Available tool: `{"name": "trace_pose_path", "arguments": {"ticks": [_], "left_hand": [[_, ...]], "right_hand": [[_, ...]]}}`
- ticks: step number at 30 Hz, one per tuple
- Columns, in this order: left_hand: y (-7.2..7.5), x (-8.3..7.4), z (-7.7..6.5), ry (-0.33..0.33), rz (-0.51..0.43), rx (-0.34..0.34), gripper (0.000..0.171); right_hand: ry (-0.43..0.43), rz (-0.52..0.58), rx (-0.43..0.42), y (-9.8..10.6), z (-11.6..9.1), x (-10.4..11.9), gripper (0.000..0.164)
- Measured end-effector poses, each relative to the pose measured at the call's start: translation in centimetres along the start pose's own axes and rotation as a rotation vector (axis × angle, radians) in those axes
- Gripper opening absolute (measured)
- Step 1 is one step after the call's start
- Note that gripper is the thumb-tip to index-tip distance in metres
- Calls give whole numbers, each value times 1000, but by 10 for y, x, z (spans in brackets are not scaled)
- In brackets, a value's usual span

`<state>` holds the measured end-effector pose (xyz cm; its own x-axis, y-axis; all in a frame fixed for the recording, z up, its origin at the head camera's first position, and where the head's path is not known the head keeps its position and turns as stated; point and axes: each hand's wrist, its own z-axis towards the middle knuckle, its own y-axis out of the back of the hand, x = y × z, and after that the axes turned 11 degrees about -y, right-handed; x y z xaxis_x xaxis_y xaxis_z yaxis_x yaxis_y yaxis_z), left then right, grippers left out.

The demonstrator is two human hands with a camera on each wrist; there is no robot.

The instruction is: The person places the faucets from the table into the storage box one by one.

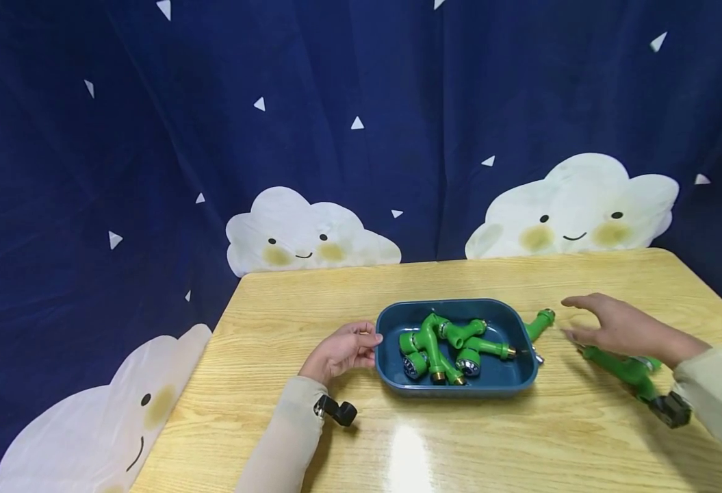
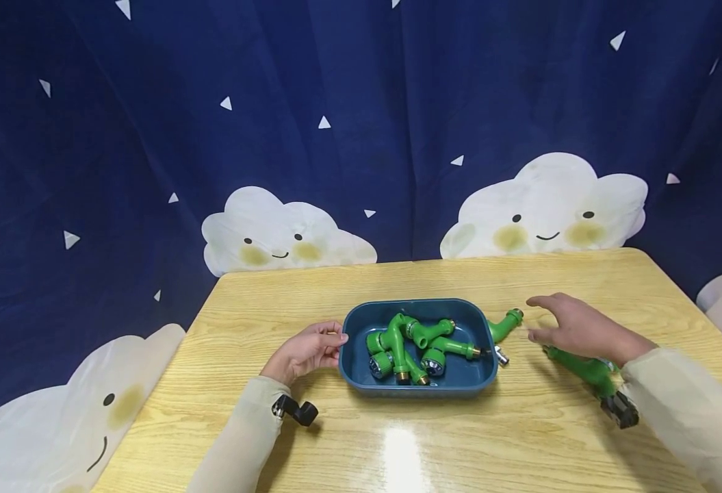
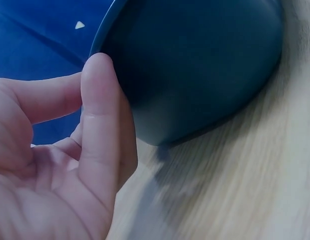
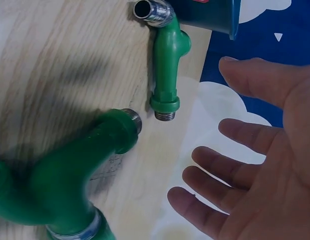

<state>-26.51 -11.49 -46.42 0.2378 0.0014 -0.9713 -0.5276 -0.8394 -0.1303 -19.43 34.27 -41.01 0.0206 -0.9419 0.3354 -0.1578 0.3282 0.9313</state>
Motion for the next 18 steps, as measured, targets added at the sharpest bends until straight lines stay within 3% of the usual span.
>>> {"name": "trace_pose_path", "arguments": {"ticks": [8, 18], "left_hand": [[-1, -2, 0, 3, -3, -2, 15], [-1, -1, 0, 9, -15, 0, 15]], "right_hand": [[20, -29, -31, 0, -12, -17, 63], [-123, -161, -18, -9, -30, -45, 75]]}}
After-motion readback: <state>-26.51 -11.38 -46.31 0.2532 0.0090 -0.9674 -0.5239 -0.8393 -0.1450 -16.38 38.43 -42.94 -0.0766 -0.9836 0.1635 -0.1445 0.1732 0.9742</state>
